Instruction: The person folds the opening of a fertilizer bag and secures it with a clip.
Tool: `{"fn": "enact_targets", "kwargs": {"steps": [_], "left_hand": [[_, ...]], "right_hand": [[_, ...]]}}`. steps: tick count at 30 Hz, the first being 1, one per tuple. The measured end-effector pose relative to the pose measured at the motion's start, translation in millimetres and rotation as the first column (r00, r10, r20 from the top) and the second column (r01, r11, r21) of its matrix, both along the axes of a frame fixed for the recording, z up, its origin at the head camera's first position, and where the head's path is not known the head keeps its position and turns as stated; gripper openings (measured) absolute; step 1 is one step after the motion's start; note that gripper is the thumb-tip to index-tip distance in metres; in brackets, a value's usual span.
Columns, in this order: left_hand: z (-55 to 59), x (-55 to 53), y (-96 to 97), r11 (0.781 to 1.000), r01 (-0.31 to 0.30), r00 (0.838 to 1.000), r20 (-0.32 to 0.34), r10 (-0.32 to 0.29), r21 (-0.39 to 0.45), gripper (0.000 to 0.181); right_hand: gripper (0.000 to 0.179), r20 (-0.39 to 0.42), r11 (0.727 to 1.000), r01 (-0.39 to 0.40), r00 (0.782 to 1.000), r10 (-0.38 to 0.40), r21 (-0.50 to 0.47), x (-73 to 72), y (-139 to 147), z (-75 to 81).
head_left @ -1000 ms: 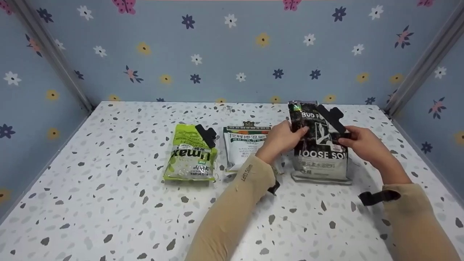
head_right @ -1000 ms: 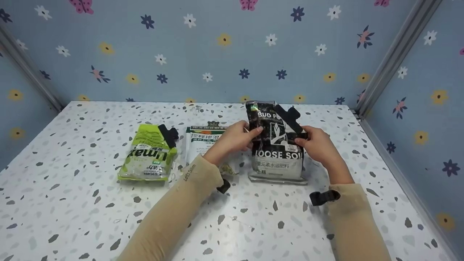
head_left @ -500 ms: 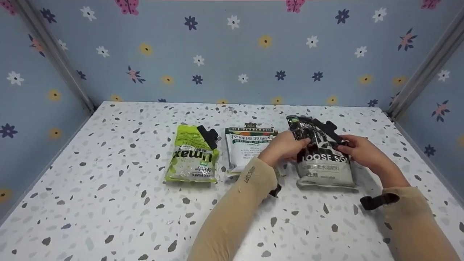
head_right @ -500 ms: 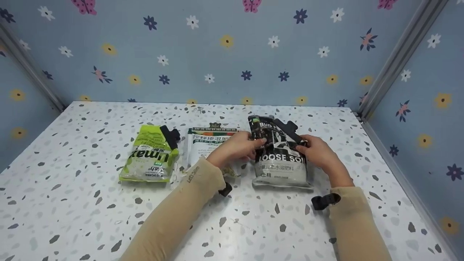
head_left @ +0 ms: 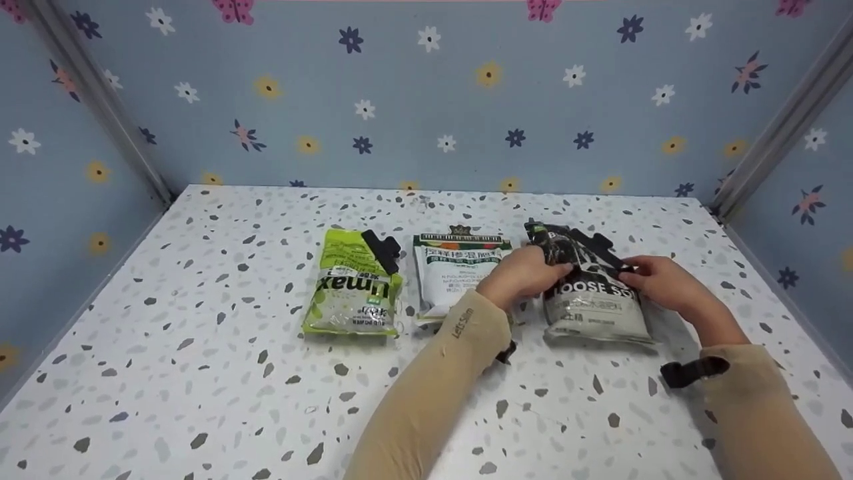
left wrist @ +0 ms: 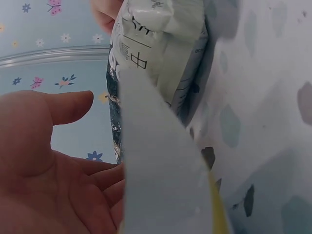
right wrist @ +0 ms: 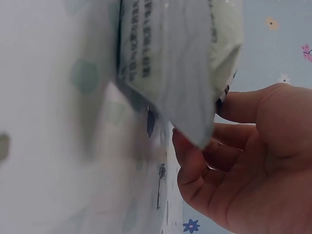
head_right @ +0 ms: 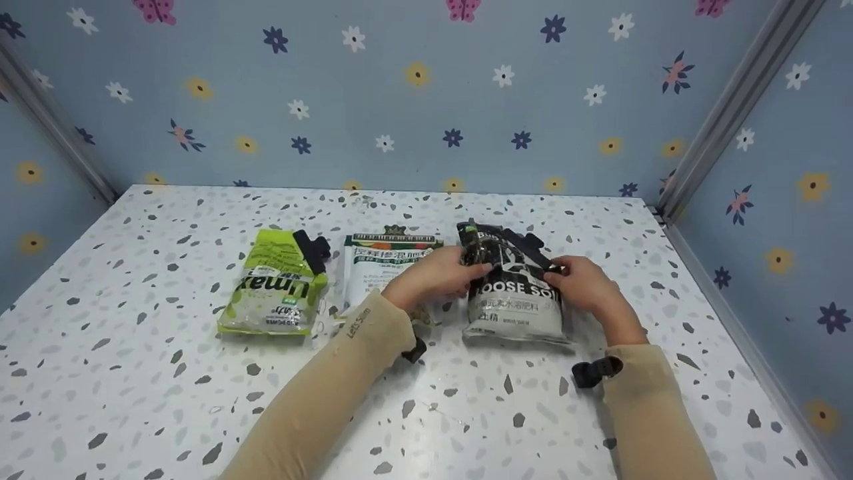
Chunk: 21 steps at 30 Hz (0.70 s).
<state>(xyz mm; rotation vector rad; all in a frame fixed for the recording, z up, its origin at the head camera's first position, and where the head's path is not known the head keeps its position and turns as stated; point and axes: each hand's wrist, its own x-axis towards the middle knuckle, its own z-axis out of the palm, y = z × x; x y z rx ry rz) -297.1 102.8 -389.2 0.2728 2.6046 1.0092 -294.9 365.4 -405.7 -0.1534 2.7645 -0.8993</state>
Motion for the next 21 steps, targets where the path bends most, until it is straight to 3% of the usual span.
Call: {"fn": "enact_targets", "kwargs": {"steps": [7, 14, 18, 21], "left_hand": [[-5.2, -2.7, 1.0, 0.998, 0.030, 0.999, -0.032, -0.032, -0.051, 0.060], [-9.2, -2.9, -1.4, 1.000, 0.015, 0.998, -0.052, -0.017, -0.022, 0.051], [-11.6, -2.0, -1.5, 1.000, 0.005, 0.999, -0.043, -0.006, -0.014, 0.043], [-8.3, -6.9, -5.4, 1.000, 0.019, 0.996, -0.081, -0.021, -0.020, 0.038]], "right_hand": [[0.055, 0.016, 1.000, 0.006, 1.000, -0.005, -0.020, 0.3, -1, -4.2], [0.056, 0.009, 0.999, 0.034, 0.999, -0.034, 0.011, 1.1, -4, -4.3], [0.054, -0.032, 0.996, 0.086, 0.996, -0.085, 0.015, 4.8, -4, -4.9], [0.047, -0.111, 0.988, 0.156, 0.982, -0.156, -0.007, 7.0, -3, -3.5]]}}
